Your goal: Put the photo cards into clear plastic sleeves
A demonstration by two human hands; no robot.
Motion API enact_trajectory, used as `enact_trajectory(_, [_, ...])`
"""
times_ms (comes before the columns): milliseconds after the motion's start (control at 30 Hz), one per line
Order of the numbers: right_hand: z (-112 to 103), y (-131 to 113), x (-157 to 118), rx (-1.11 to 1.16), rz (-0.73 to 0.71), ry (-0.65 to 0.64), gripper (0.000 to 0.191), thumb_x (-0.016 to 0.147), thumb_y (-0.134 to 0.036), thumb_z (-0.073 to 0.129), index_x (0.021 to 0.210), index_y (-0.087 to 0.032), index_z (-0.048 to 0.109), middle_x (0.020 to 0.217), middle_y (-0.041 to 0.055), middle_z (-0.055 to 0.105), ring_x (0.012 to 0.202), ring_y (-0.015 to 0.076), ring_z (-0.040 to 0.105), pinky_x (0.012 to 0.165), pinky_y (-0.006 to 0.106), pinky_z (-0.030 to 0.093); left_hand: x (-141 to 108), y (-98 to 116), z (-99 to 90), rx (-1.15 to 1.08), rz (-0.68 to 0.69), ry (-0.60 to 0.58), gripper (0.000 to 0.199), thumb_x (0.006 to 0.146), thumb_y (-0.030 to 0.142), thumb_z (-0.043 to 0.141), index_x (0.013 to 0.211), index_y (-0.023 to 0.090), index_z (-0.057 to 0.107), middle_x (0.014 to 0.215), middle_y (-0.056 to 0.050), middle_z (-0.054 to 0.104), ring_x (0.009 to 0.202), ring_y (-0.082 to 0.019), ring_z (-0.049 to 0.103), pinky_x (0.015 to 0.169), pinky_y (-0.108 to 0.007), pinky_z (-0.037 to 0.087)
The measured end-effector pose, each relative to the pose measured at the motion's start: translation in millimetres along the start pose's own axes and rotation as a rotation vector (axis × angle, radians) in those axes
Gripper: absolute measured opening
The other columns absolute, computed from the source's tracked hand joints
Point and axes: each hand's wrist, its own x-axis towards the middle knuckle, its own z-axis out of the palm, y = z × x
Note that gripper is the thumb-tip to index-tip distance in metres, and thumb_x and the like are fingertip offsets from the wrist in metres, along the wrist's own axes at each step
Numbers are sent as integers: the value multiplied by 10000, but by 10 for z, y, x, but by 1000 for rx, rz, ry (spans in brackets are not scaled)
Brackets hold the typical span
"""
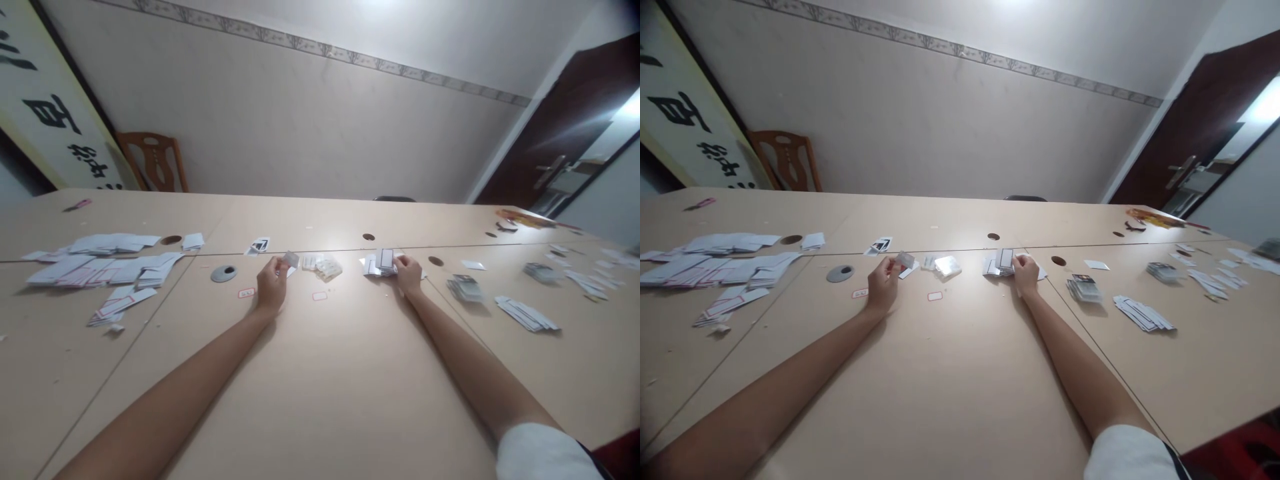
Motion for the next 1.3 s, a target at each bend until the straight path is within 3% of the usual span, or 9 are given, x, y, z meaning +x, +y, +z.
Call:
enact_trajectory(300, [36,-47,-29,-10,27,44,334,794,-414,438,772,-141,629,791,79,670,755,193,586,709,287,417,1,-15,-18,50,12,-18,311,901,445,437,872,187,609,839,-30,686,809,-170,638,762,-260,440])
enact_trajectory(533, [144,-142,-78,-187,27,-7,211,727,-350,520,700,-166,621,753,64,621,745,207,546,749,324,388,5,-5,-49,79,-15,-37,306,893,442,438,840,190,604,814,-19,672,795,-168,620,759,-261,424])
enact_trajectory(700, [114,-214,-97,-299,7,34,264,778,-351,495,898,-166,641,915,104,606,926,263,531,835,381,373,5,-5,-54,96,2,-42,320,893,456,435,835,190,603,814,-20,668,796,-173,617,745,-265,421])
enact_trajectory(767, [134,-286,-152,-344,-111,-19,335,822,-406,499,1025,-184,646,1057,124,596,1031,277,516,880,404,372,6,-9,-55,99,0,-43,320,895,455,434,839,190,606,816,-19,670,792,-174,617,743,-266,424])
enact_trajectory(900, [222,-391,-294,-521,-382,-311,464,802,-542,592,1192,-295,635,1418,119,425,1310,355,348,1029,565,250,10,-22,-64,88,-9,-44,329,895,457,430,865,188,618,844,-30,680,811,-182,624,761,-278,434])
enact_trajectory(967, [248,-380,-324,-592,-401,-423,444,806,-561,594,1179,-327,649,1505,93,335,1389,389,232,1050,649,142,8,-24,-68,88,0,-45,335,898,461,425,863,187,615,847,-34,682,819,-185,627,768,-282,438])
enact_trajectory(1033, [250,-332,-312,-626,-360,-469,368,846,-503,565,1141,-310,669,1519,92,325,1412,388,204,1046,680,106,1,-19,-70,87,13,-50,340,903,468,421,871,188,611,855,-36,685,826,-186,629,781,-285,443])
enact_trajectory(1167, [221,-255,-233,-615,-294,-425,271,875,-297,522,1088,-228,673,1486,140,381,1404,347,263,1049,663,156,-14,14,-64,95,40,-47,332,904,475,442,894,188,608,861,-36,680,830,-183,628,804,-293,450])
enact_trajectory(1300, [194,-418,-244,-494,-327,-252,287,861,-193,482,1086,-197,660,1455,149,419,1390,333,293,1056,646,167,-27,84,-65,128,112,-19,273,900,432,467,894,191,595,865,-38,671,832,-183,624,779,-289,453])
